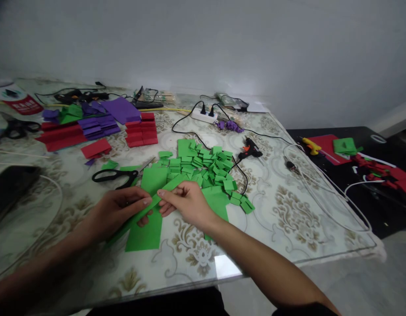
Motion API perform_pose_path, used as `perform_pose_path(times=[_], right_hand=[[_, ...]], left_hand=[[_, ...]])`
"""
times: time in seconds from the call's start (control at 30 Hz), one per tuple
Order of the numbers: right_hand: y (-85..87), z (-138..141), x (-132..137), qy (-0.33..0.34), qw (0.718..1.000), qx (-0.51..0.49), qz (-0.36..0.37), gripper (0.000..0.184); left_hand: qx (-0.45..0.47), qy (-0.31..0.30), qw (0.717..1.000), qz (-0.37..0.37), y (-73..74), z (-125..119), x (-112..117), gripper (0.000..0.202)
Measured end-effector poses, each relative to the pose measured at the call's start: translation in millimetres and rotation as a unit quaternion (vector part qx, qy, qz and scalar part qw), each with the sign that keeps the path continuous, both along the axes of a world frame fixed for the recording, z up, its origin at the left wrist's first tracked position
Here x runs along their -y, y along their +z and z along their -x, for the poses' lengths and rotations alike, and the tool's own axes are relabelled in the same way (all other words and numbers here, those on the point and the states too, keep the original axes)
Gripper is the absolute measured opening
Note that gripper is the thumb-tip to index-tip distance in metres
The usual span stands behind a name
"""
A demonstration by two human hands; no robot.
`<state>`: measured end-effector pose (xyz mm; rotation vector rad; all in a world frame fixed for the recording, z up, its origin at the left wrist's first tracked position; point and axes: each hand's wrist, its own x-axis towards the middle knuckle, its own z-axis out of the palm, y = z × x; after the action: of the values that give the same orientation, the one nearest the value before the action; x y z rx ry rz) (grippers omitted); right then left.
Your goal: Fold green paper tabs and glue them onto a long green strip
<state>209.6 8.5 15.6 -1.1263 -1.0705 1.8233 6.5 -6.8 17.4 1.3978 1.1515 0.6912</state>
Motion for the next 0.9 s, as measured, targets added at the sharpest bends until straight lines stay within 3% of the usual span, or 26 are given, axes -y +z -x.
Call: perform_pose_path(times=[0.2, 0.43, 0.9], right_hand=[[2.9, -2.4, -1.3, -0.034, 0.999, -0.015, -0.004, 0.047], [-2.3, 4.5, 4.8, 0.047, 0.998, -0.02, 0.025, 0.047], [2.8, -3.1, 0.1, -0.013, 1.0, -0.018, -0.008, 0.048]], left_hand=[[0.015, -0.004, 1.0, 0.009, 2.4, 2.9, -0.7, 0.025], [0.017, 0.021, 0.999, -0.03, 4.4, -3.5, 1.3, 0.02], [0.05, 0.018, 0.998, 0.015, 1.8, 5.2, -1.0, 0.021]])
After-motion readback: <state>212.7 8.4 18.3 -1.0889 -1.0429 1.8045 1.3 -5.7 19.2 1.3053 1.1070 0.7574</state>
